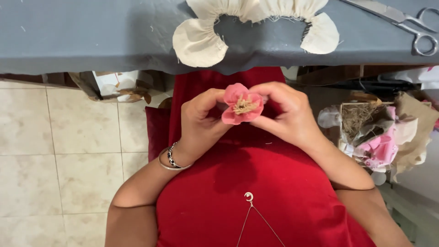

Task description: Making a decorative fabric flower by gluing petals and sewing the base

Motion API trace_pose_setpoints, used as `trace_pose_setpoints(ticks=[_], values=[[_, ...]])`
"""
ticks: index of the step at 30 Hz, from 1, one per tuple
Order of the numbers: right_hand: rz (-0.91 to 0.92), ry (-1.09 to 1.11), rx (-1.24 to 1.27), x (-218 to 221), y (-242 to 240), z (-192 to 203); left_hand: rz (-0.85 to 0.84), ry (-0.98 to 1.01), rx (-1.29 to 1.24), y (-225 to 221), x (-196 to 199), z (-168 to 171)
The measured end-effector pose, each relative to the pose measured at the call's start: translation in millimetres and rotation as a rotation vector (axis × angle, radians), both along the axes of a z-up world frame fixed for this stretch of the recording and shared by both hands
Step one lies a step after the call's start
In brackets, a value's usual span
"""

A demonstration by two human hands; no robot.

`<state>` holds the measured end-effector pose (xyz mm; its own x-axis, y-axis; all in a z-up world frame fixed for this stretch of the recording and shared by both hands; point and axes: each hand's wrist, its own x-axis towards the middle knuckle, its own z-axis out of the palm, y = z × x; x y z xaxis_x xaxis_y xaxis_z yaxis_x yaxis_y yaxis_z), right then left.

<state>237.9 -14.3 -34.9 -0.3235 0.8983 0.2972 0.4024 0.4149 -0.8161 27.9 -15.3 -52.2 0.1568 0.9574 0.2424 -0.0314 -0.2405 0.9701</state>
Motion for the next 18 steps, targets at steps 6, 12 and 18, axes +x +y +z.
trace_pose_setpoints(ticks=[6, 12, 18], values=[[0.063, -0.030, -0.046, 7, -3, -32, -0.054, -0.191, -0.088, -4, 5, 3], [0.095, -0.035, 0.069, 8, -7, -37, -0.117, -0.168, -0.034, -7, -6, -14], [0.162, -0.058, 0.086, 6, -3, -38, -0.158, -0.165, 0.056, -9, -19, -10]])
